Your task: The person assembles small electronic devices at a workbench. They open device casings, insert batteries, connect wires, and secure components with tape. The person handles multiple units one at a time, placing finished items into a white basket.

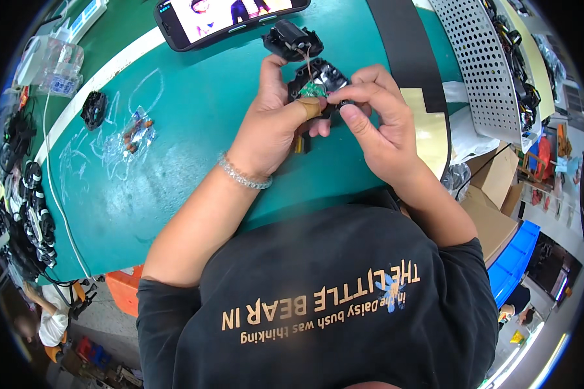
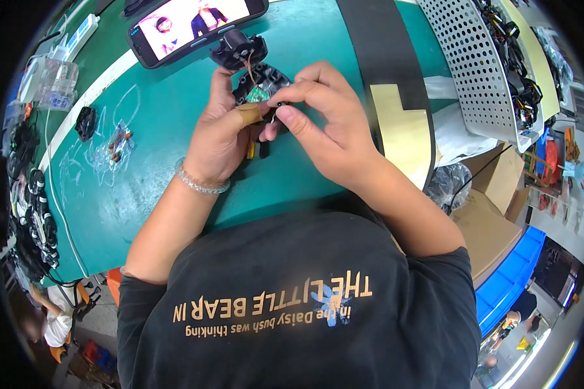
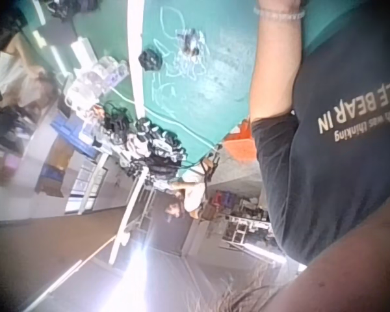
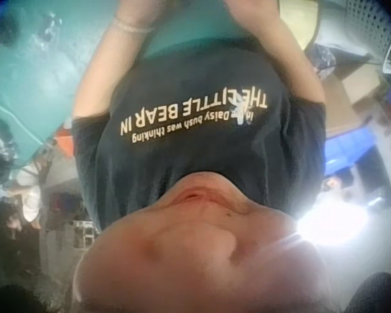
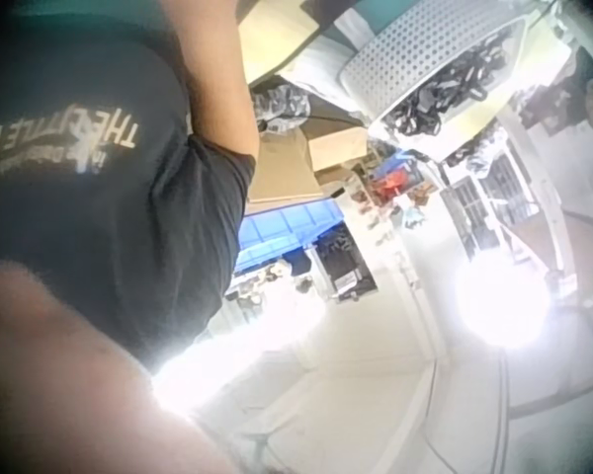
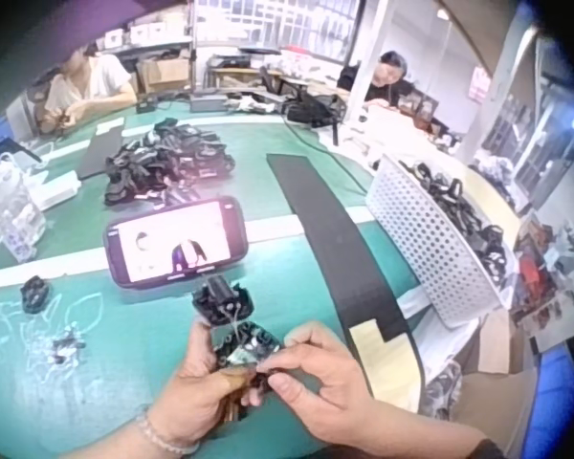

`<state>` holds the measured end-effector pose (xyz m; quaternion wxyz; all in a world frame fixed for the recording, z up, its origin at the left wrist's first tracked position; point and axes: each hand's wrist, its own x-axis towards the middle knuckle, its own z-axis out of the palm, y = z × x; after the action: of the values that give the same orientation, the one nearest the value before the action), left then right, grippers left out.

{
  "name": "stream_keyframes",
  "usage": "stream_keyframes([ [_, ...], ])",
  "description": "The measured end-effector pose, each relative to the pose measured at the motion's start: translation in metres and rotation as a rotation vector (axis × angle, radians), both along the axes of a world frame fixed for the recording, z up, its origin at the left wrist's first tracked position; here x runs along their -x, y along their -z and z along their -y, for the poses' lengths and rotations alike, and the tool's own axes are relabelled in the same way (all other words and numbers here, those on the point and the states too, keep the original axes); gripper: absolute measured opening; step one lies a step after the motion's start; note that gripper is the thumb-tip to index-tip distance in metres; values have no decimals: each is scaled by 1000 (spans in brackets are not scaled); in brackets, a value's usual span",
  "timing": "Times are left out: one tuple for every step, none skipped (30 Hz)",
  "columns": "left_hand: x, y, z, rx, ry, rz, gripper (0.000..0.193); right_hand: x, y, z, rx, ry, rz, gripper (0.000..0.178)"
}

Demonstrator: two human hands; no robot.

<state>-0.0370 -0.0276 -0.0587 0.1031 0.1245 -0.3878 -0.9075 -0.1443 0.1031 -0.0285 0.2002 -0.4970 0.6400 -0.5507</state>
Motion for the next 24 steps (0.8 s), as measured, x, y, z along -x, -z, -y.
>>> stream_keyframes([
  [1,2,-1,9,-1,-27,54,1,3,0,19,13,72,11],
  [2,1,0,28,-9,-9,55,4,8,0,39,26,145,12],
  [2,1,0,44,-18,10,55,5,11,-1,56,39,218,13],
  [2,2,0,61,-27,29,55,5,10,-1,40,45,305,13],
  [2,2,0,74,-25,24,55,5,7,-1,25,52,391,14],
  [2,2,-1,88,-25,20,54,5,5,-1,8,57,478,15],
  [2,3,-1,101,-26,16,54,8,5,-1,-13,26,517,15],
  [3,3,-2,122,-45,0,54,14,5,-2,-35,-4,557,16],
  [3,2,-3,143,-64,-15,54,18,5,-3,-56,-34,596,16],
  [4,2,-3,164,-83,-30,54,20,3,-2,-65,-49,619,16],
  [4,2,-4,187,-96,-25,54,21,2,-2,-74,-65,642,16],
  [4,3,-5,211,-109,-19,53,22,1,-1,-83,-80,665,16],
  [4,2,-5,234,-122,-14,53,23,1,-1,-81,-90,658,16],
  [4,1,-5,239,-119,-8,53,25,1,-2,-80,-99,652,16],
  [4,-2,-5,245,-116,-3,53,26,2,-2,-77,-109,645,16],
  [3,-2,-5,251,-113,3,53,27,1,-2,-88,-95,631,16],
  [3,-2,-6,259,-126,-2,53,27,0,-2,-99,-81,618,16],
  [4,0,-7,267,-137,-7,53,28,0,-2,-109,-67,605,15],
  [4,1,-7,276,-149,-11,53,26,0,-1,-98,-18,532,16],
  [4,3,-7,295,-161,-13,53,23,-1,1,-87,31,459,16],
  [4,3,-7,317,-172,-16,53,21,-2,2,-73,79,384,16],
  [4,3,-7,339,-183,-19,53,20,-3,3,-94,98,343,17],
  [3,3,-8,370,-197,-15,53,20,-5,3,-114,116,302,17],
  [2,3,-8,401,-210,-13,53,20,-5,4,-133,137,260,18],
])
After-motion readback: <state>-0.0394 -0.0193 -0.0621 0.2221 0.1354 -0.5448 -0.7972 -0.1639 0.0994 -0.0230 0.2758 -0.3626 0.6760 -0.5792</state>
